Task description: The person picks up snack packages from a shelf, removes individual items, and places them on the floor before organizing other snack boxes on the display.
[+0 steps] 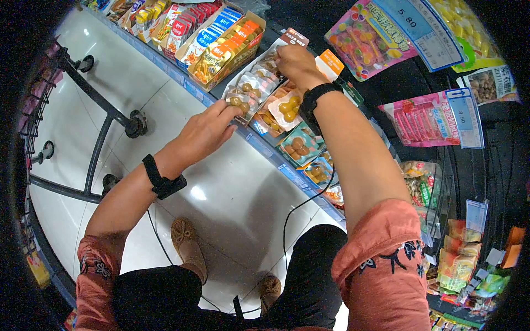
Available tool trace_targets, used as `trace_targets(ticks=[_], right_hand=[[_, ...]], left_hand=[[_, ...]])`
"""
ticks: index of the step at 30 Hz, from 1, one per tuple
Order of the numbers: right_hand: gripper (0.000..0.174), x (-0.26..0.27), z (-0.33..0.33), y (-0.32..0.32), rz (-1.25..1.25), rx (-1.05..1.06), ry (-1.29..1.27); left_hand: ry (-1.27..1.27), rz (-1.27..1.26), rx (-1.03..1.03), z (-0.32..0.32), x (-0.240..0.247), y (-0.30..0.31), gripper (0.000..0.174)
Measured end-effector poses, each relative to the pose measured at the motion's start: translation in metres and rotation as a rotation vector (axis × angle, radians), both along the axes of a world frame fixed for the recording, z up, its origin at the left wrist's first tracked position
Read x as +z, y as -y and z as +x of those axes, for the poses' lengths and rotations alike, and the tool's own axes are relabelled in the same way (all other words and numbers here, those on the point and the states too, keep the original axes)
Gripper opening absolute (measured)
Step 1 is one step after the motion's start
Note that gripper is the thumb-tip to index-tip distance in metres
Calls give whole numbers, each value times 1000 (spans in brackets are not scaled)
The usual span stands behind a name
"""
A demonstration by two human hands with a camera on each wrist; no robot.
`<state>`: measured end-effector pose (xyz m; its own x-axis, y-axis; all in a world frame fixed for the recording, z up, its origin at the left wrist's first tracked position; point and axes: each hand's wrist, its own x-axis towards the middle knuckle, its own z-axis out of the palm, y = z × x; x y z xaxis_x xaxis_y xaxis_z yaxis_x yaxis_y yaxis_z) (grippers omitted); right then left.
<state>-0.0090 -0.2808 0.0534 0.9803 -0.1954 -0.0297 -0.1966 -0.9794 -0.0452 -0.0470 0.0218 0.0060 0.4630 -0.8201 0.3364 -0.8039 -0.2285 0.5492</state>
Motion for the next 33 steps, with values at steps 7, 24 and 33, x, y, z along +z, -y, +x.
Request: trace_targets(ticks=[7,24,33], right_hand=[[15,-5,-6,4,187,31,182],[14,-11,2,6,-55,138,106],[14,-2,-2,7,316,144,164]], left_hand=[[13,6,3,0,-2,0,37],[16,9,13,-1,-5,1,38],[35,20,11,3,-4,8,39]])
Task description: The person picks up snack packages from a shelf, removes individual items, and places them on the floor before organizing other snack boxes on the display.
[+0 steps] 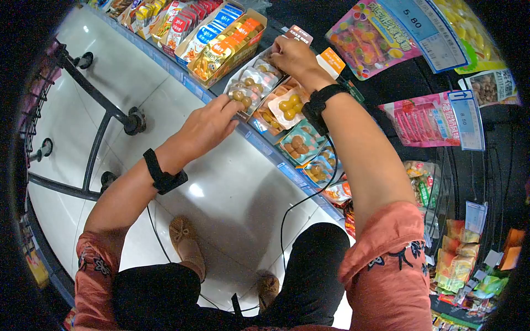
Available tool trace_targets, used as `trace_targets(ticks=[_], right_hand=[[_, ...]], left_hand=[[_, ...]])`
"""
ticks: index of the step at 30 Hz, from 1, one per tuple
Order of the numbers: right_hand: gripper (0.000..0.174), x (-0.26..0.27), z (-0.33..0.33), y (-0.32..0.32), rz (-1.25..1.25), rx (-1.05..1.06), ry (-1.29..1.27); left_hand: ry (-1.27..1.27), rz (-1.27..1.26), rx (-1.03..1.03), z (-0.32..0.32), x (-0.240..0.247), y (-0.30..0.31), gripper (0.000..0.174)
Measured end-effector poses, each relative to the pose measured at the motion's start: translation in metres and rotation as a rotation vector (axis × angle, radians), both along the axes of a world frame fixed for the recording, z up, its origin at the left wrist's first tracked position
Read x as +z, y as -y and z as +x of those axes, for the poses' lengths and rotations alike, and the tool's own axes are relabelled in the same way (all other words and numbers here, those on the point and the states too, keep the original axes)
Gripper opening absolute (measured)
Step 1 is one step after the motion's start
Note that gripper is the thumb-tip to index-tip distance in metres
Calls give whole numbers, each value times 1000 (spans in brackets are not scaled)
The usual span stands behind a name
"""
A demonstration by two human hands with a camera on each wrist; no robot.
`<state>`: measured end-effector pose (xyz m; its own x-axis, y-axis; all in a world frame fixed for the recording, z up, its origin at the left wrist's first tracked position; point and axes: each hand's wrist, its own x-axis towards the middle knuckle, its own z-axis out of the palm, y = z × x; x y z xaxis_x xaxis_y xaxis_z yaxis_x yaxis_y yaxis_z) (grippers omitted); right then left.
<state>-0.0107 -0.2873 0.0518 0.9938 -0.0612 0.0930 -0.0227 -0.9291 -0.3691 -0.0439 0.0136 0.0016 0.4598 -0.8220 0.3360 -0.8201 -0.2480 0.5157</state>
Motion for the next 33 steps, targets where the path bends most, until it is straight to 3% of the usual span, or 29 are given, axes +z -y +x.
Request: trace_targets(ticks=[2,5,11,14,17,23,26,29,33], right_hand=[[14,-5,1,4,111,22,-110],[16,-5,1,1,67,28,-143],[23,0,-1,-8,-224,26,-94],[24,1,-4,-3,-122,23,-142],[24,-1,-4,-7,-187,34,-80],[22,11,-6,-12,-196,-6,-209],[21,2,-9,-3,-97,31,-116],[25,8,-12,-6,5,-9,-180],[21,6,-8,-16,-144,40,-144]], left_hand=[[-1,1,-1,0,1,-1,38],[-3,-16,-2,-1,2,-1,38],[-1,-30,-3,0,3,-2,37],[3,-22,3,-1,2,-2,36],[4,-5,7,-1,3,-1,36],[9,-2,4,0,4,0,35],[16,-11,6,-1,4,1,34],[14,-13,8,0,4,-1,35],[10,-7,0,-1,5,-1,36]])
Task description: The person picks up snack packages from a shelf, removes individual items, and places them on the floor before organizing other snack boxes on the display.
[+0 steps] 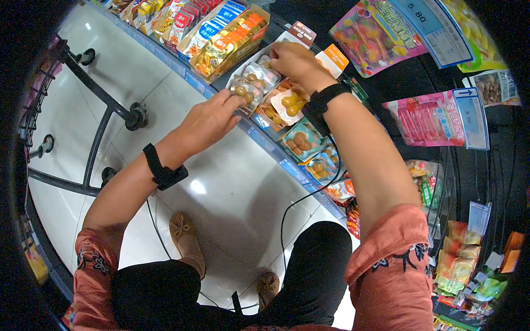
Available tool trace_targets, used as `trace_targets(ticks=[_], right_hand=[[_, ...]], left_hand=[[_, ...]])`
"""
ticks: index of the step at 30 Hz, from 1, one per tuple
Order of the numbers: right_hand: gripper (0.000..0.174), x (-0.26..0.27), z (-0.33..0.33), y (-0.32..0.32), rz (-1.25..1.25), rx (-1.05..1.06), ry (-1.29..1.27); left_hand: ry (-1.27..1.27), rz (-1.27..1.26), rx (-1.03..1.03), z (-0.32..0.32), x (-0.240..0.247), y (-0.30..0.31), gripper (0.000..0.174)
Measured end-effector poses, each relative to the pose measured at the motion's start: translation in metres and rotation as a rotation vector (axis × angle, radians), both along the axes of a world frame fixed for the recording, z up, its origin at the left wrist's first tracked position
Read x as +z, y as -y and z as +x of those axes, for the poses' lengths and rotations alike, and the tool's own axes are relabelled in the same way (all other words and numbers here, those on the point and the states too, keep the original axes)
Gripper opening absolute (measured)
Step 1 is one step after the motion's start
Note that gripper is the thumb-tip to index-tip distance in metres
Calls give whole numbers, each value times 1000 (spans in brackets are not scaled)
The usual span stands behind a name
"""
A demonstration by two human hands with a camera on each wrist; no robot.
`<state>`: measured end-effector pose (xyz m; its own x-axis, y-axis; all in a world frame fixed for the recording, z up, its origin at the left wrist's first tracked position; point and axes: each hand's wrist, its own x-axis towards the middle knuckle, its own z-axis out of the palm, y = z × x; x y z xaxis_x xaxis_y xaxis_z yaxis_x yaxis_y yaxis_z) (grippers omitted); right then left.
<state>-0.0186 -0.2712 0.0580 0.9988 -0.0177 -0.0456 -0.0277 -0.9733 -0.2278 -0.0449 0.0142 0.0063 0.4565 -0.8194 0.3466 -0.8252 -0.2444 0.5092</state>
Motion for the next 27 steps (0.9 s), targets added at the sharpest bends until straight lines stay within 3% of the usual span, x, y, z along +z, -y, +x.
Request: trace_targets(ticks=[5,8,11,14,20,27], right_hand=[[20,-8,-1,-10,-164,60,156],[19,-9,3,-4,151,30,92],[18,-6,1,-3,220,5,-54],[20,-3,0,-5,110,31,-136],[23,-10,-9,-7,-6,-26,48],[24,8,-14,-10,141,-46,-19]], left_hand=[[16,-2,1,-1,-2,-1,37],[15,-3,4,0,-3,-3,37],[8,3,4,-1,-2,-2,38],[10,-5,1,0,-2,-2,38],[16,-18,0,1,-5,-3,40],[-46,66,-3,-1,0,-8,42]])
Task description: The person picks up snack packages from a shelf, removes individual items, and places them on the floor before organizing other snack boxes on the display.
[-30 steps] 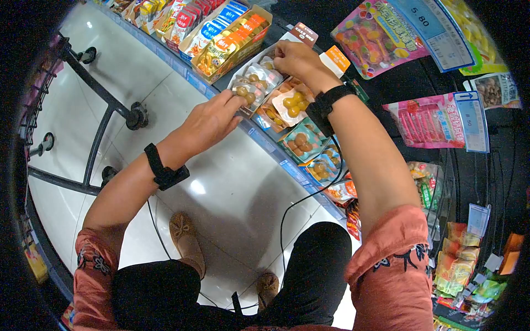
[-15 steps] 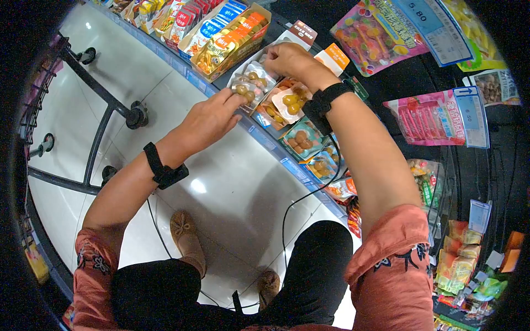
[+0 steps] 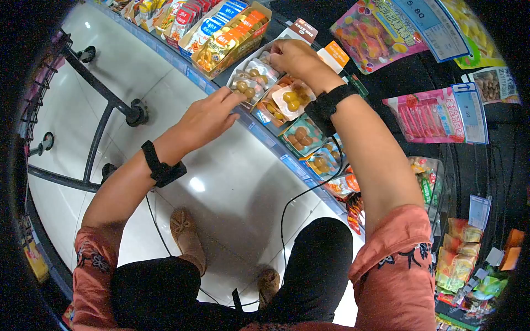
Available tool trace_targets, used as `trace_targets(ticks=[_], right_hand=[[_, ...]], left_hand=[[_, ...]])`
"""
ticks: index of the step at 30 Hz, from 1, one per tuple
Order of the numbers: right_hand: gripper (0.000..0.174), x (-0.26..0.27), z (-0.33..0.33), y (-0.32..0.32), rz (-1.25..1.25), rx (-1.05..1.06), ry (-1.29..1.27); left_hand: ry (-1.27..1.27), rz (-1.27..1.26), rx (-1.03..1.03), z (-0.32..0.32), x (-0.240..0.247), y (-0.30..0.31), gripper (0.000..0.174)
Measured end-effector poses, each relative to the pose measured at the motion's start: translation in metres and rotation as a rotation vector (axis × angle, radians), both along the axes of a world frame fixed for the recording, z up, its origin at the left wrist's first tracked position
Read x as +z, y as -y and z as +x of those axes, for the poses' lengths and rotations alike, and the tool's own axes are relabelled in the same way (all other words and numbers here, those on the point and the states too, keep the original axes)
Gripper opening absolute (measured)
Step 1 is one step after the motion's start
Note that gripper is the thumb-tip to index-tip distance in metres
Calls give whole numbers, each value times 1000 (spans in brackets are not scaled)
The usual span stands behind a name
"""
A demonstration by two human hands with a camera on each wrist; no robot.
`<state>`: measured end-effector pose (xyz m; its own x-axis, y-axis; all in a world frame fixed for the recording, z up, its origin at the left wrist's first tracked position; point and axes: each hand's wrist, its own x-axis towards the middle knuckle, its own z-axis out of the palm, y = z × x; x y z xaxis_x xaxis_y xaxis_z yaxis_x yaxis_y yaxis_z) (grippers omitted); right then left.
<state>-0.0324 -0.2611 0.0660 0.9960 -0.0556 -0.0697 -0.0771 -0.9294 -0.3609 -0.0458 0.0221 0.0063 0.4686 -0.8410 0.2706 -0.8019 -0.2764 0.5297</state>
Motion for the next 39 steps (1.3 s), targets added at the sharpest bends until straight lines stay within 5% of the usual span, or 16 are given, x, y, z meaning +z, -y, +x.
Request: trace_targets(ticks=[7,15,35,39], right_hand=[[20,3,-6,0,105,33,-8],[19,6,-41,-51,223,100,-72],[14,-11,-42,-67,-58,198,122],[28,-12,-44,-56,6,158,133]], left_hand=[[-18,-28,-23,-2,-3,-13,49],[-195,-36,209,7,-14,-80,40],[-232,131,318,-20,-39,-146,38],[-173,146,375,-7,-53,-169,32]])
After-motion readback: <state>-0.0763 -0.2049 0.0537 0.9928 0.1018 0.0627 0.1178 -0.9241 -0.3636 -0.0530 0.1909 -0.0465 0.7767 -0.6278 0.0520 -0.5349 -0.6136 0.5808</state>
